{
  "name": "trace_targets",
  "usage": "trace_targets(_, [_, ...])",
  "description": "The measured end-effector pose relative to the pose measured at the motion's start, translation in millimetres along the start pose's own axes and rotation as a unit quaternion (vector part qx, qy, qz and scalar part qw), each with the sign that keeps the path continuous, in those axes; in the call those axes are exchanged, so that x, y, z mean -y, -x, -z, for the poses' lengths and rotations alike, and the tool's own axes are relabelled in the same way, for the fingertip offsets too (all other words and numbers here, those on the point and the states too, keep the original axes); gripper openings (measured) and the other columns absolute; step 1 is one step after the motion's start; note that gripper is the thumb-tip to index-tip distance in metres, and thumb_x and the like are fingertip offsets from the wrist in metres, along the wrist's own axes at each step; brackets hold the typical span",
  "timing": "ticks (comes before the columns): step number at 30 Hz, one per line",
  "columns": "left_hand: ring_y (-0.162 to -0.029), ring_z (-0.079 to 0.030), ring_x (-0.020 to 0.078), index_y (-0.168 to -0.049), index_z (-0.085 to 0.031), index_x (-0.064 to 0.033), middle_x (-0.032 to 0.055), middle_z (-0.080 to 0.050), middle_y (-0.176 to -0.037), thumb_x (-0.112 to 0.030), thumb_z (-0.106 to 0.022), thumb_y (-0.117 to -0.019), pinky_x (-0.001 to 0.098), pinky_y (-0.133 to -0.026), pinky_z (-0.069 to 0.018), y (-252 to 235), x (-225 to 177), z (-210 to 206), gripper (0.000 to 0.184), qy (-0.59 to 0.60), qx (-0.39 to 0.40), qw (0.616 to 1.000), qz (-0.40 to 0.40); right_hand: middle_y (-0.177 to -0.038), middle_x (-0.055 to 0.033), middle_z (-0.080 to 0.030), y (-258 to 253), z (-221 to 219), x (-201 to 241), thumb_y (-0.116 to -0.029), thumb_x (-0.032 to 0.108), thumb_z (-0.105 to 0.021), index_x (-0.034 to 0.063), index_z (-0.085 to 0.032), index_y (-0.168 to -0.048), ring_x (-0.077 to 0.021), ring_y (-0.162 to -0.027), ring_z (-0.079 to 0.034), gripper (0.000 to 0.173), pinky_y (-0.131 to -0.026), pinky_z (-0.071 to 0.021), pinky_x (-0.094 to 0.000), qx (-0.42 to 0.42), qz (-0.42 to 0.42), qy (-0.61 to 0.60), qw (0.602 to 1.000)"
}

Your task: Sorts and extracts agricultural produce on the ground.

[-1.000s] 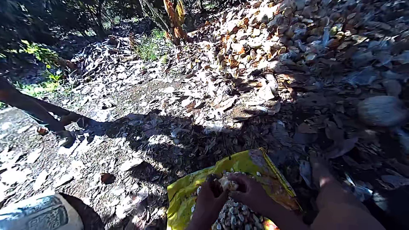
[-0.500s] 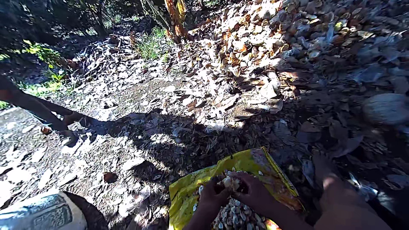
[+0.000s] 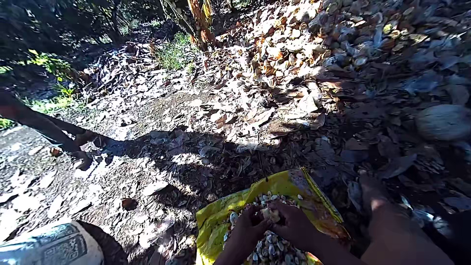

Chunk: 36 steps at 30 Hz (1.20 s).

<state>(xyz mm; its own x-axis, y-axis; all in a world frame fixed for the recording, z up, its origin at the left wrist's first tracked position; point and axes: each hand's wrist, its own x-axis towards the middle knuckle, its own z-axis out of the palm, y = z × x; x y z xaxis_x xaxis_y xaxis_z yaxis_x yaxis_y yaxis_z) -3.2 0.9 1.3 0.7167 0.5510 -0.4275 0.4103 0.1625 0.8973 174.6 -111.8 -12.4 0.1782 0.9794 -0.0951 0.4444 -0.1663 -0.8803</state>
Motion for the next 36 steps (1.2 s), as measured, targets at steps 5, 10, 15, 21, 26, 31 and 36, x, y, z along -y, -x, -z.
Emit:
trace_targets(5, [-0.079,-0.072,0.0162,-0.13,-0.06,-0.0104,0.0049,-0.074,-0.095,-0.02,-0.08,-0.0883,0.0351,-0.074,-0.0624,-1,-1,-5,0.047,-0.015,-0.028,0.999,-0.029,-0.102,-0.007,-0.072,4,-7,-3,-0.0883,0.031,-0.078,0.007,-0.069,-0.113,-0.0162,-0.093,-0.07,0.036,-0.087,-0.0598,-0.04,-0.042,0.037,0.014,0.998])
trace_targets(10, [-0.075,-0.071,0.0162,-0.126,-0.06,-0.0109,0.0048,-0.073,-0.089,-0.02,-0.083,-0.085,0.0354,-0.072,-0.0613,-3,5,-5,0.048,-0.007,-0.053,0.998,-0.038,-0.107,-0.007,-0.073,4,-9,-3,-0.0894,0.026,-0.076,0.0095,-0.068,-0.122,-0.0149,-0.097,-0.07,0.038,-0.089,-0.0598,-0.0388,-0.027,0.02,-0.008,0.999])
trace_targets(15, [-0.068,-0.067,0.0126,-0.123,-0.063,-0.0162,-0.0004,-0.07,-0.082,-0.031,-0.083,-0.0844,0.0336,-0.067,-0.0592,-5,5,-4,0.046,-0.068,-0.068,0.994,-0.042,-0.099,-0.0054,-0.073,3,-6,0,-0.0909,0.021,-0.071,0.0093,-0.069,-0.118,-0.013,-0.087,-0.07,0.03,-0.081,-0.0604,-0.0364,-0.026,0.007,-0.023,0.999])
trace_targets(21, [-0.07,-0.066,0.0101,-0.124,-0.064,-0.0195,-0.0033,-0.07,-0.084,-0.037,-0.082,-0.0842,0.0335,-0.069,-0.0589,-5,2,-5,0.047,-0.107,-0.068,0.992,-0.027,-0.081,-0.0003,-0.069,0,-5,-8,-0.0929,0.017,-0.066,0.011,-0.07,-0.101,-0.009,-0.07,-0.067,0.011,-0.065,-0.0596,-0.0328,-0.048,0.028,-0.085,0.995])
trace_targets(26, [-0.068,-0.066,0.0116,-0.121,-0.064,-0.0187,-0.002,-0.069,-0.08,-0.034,-0.082,-0.0822,0.035,-0.068,-0.0588,-10,5,0,0.045,-0.089,-0.079,0.993,-0.013,-0.116,-0.0005,-0.072,1,-1,2,-0.0902,0.012,-0.068,0.0182,-0.063,-0.138,-0.0067,-0.08,-0.067,0.049,-0.074,-0.0594,-0.03,-0.026,0.027,-0.11,0.993])
trace_targets(31, [-0.068,-0.067,0.0116,-0.122,-0.063,-0.0177,-0.0029,-0.07,-0.08,-0.031,-0.082,-0.0828,0.0348,-0.068,-0.0595,-9,7,1,0.046,-0.102,-0.065,0.992,-0.025,-0.112,-0.0013,-0.072,1,-2,-2,-0.0979,0.024,-0.067,0.0161,-0.07,-0.127,-0.0068,-0.086,-0.068,0.031,-0.079,-0.0598,-0.0296,-0.024,0.036,-0.102,0.994])
trace_targets(36, [-0.067,-0.066,0.0107,-0.122,-0.064,-0.0192,-0.0037,-0.069,-0.079,-0.035,-0.084,-0.0819,0.0341,-0.067,-0.0588,-9,7,0,0.048,-0.12,-0.061,0.991,-0.021,-0.105,-0.0038,-0.072,3,-4,-7,-0.099,0.025,-0.065,0.0111,-0.072,-0.118,-0.0092,-0.086,-0.067,0.025,-0.079,-0.0589,-0.0311,-0.045,0.07,-0.052,0.995])
